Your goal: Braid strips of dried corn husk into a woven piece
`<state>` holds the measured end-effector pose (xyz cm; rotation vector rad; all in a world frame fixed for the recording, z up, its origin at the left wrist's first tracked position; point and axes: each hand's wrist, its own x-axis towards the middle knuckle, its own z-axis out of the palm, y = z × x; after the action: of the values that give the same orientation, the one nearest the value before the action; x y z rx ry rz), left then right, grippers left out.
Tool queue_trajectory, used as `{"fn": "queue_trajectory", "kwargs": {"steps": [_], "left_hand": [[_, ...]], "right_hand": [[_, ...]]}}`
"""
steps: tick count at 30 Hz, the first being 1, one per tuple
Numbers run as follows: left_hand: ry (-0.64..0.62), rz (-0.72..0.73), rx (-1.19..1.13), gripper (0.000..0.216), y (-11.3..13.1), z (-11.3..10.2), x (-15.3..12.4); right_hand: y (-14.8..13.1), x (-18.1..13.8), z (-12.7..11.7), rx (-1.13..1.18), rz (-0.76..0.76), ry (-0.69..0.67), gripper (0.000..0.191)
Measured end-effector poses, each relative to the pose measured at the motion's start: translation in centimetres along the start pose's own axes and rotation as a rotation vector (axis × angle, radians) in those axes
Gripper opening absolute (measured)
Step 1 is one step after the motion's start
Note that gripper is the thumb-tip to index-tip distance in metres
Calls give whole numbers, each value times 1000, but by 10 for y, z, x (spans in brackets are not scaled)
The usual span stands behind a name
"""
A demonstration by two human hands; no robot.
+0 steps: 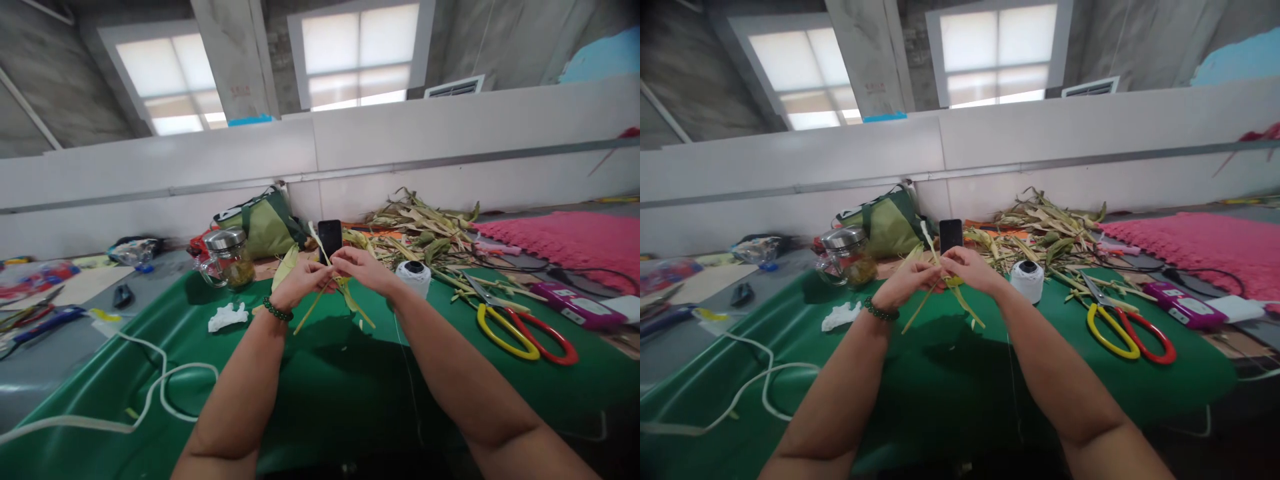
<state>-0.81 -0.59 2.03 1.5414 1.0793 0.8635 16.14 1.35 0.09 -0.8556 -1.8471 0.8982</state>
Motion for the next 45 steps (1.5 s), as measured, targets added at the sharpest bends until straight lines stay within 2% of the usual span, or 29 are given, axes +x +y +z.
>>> {"fn": "queue_trajectory", "kwargs": {"steps": [4, 6, 11, 15, 24, 27, 31, 33, 34, 37, 38, 39, 41, 43, 45], "left_hand": [[6, -71, -76, 32, 4, -6, -2], [-1, -58, -61, 32, 4, -8, -3], [-69, 81, 76, 13, 1, -8, -3], [-86, 114, 60, 7, 1, -7, -2], [-112, 102, 122, 9, -2, -9, -2], [-132, 155, 95, 6, -4, -12, 0], [-166, 245, 78, 21, -6, -14, 4], [-112, 274, 134, 24, -6, -13, 4], [-15, 305, 180, 23, -5, -13, 3], [458, 453, 342, 15, -2, -11, 0], [552, 481, 384, 20, -1, -10, -2], [567, 482, 419, 29, 0, -8, -3], [424, 416, 474, 43, -1, -4, -3], [358, 425, 556, 41, -2, 1, -2], [388, 488, 565, 32, -4, 6, 1]], "right_hand": [[-2, -2, -12, 96, 84, -171, 30], [-3, -3, -16, 105, 67, -174, 29], [-6, -5, -16, 135, 40, -156, 27], [-5, -5, -15, 155, 10, -174, 28], [-9, -7, -20, 126, 3, -205, 26], [-13, -8, -19, 100, 40, -220, 23], [-14, -8, -15, 0, 117, -252, 23], [-13, -7, -13, -30, 110, -239, 21], [-12, -6, -13, -28, 109, -223, 21], [-7, -3, -10, 24, 152, -79, 22], [-6, -1, -9, 45, 164, -9, 23], [-5, 0, -7, 65, 166, 57, 24], [-3, 1, -3, 101, 141, 156, 26], [-3, 1, 3, 122, 106, 203, 28], [-4, 0, 9, 121, 74, 218, 29]]}}
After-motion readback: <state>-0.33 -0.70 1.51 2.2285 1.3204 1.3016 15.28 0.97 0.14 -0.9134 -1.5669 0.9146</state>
